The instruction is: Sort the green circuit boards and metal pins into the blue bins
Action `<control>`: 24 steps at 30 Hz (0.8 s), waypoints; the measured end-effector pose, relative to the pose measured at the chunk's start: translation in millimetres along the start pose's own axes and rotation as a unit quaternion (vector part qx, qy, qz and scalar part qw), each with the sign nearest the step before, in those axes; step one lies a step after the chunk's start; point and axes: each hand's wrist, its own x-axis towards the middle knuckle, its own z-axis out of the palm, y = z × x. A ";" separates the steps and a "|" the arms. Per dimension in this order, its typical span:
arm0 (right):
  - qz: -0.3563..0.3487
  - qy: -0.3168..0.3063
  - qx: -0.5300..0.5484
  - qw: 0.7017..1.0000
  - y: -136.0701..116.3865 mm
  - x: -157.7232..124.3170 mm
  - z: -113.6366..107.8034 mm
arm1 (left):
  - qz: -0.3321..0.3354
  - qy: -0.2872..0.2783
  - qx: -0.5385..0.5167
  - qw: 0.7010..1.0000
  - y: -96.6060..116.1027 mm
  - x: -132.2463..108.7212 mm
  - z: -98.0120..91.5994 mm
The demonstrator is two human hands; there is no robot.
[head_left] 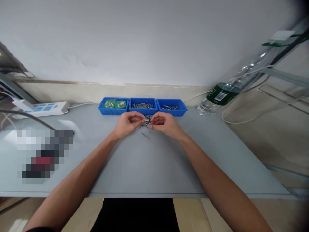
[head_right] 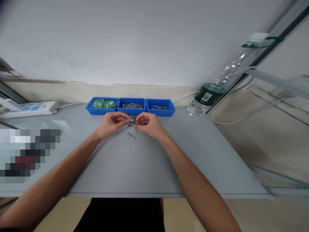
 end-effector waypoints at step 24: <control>-0.032 -0.061 -0.103 0.992 0.8 -5.6 -0.5 | 0.195 -0.139 0.296 0.925 4.0 -5.8 -7.2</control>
